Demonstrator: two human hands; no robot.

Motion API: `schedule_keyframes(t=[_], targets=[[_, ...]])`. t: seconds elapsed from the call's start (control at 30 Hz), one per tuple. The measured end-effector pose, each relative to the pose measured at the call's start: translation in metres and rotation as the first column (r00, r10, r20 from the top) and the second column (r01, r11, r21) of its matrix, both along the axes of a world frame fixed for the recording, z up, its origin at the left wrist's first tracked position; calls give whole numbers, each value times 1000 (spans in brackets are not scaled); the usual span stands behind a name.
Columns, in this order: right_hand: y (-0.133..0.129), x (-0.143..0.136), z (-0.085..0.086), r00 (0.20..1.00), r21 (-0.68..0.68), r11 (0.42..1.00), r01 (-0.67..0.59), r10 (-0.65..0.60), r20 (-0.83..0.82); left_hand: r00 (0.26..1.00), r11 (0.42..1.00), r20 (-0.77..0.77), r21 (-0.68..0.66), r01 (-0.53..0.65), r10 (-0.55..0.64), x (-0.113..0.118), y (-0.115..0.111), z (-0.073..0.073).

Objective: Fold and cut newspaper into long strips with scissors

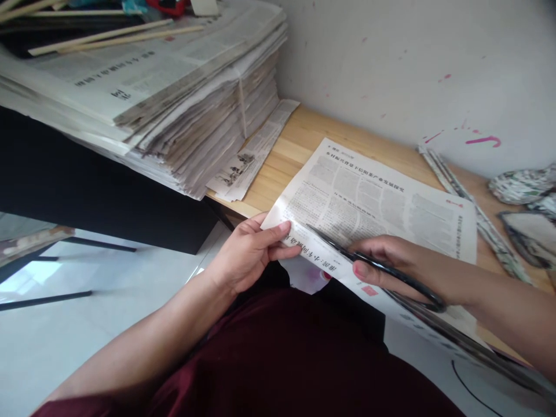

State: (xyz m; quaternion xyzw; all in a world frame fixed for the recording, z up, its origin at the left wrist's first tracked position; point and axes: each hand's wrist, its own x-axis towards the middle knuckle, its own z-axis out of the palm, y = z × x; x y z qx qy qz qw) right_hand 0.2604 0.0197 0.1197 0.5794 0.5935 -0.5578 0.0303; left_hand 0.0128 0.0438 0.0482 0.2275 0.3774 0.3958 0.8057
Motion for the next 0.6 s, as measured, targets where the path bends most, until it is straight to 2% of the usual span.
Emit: schedule_keyframes(t=[0.23, 0.37, 0.6], targets=[[13, -17, 1, 1000, -61, 998, -18, 17, -22, 1000, 1000, 1, 10, 19, -19, 1, -4, 0], [9, -21, 2, 998, 22, 999, 49, -49, -29, 999, 1000, -37, 31, -6, 8, -3, -2, 1], [7, -21, 3, 999, 74, 996, 39, -37, -30, 999, 999, -40, 47, -4, 6, -1, -1, 3]])
